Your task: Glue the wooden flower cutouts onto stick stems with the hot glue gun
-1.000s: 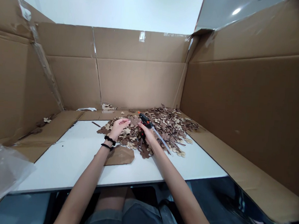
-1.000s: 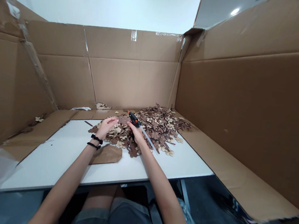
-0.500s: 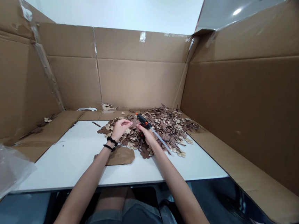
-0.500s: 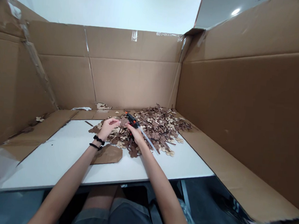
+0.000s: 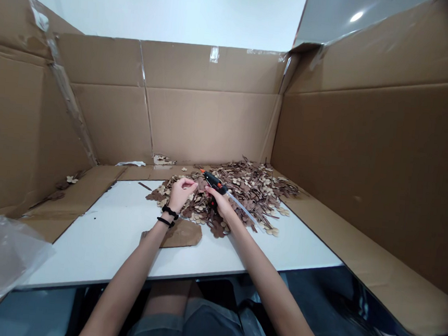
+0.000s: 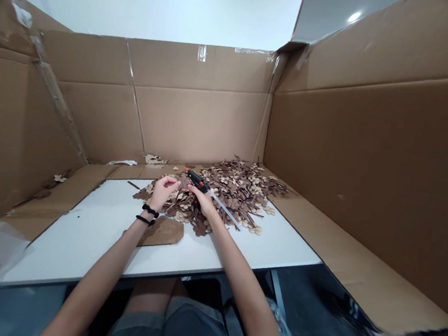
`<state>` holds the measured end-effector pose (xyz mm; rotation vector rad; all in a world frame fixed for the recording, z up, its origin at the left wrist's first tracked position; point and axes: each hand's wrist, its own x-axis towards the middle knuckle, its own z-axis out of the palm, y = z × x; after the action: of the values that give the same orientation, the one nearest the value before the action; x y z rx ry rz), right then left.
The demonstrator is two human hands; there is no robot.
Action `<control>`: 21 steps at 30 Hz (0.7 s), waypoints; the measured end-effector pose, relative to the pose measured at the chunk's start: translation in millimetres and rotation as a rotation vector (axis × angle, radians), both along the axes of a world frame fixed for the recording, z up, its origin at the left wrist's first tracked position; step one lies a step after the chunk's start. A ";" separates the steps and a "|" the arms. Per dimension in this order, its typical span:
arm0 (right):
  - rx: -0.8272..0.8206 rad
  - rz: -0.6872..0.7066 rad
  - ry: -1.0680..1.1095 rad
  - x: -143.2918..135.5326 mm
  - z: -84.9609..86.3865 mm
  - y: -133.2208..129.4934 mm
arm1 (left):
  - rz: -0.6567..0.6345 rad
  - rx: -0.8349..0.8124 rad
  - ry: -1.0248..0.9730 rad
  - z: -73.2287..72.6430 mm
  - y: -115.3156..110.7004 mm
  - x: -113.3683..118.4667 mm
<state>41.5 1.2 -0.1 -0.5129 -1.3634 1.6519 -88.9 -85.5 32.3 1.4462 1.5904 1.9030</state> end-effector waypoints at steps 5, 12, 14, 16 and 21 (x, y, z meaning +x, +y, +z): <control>0.049 -0.032 -0.001 -1.1 0.0 -1.3 | 0.032 0.000 0.065 1.8 -2.0 2.7; 0.078 -0.124 -0.092 -2.1 -3.6 -1.0 | -0.002 -0.007 0.067 -1.5 -0.9 3.9; 0.084 -0.124 -0.100 -1.6 -4.5 -0.8 | -0.023 -0.022 -0.041 -3.2 0.4 2.5; 0.087 -0.138 -0.121 -1.1 -4.9 -1.2 | -0.063 -0.054 -0.150 -3.8 0.8 1.6; 0.089 -0.152 -0.143 -0.5 -5.4 -2.6 | -0.145 -0.165 -0.164 -2.3 -0.9 5.5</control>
<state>41.0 -1.4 -5.5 -0.6759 -1.4572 1.4478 -83.5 -86.4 29.9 1.2665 1.4862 1.7176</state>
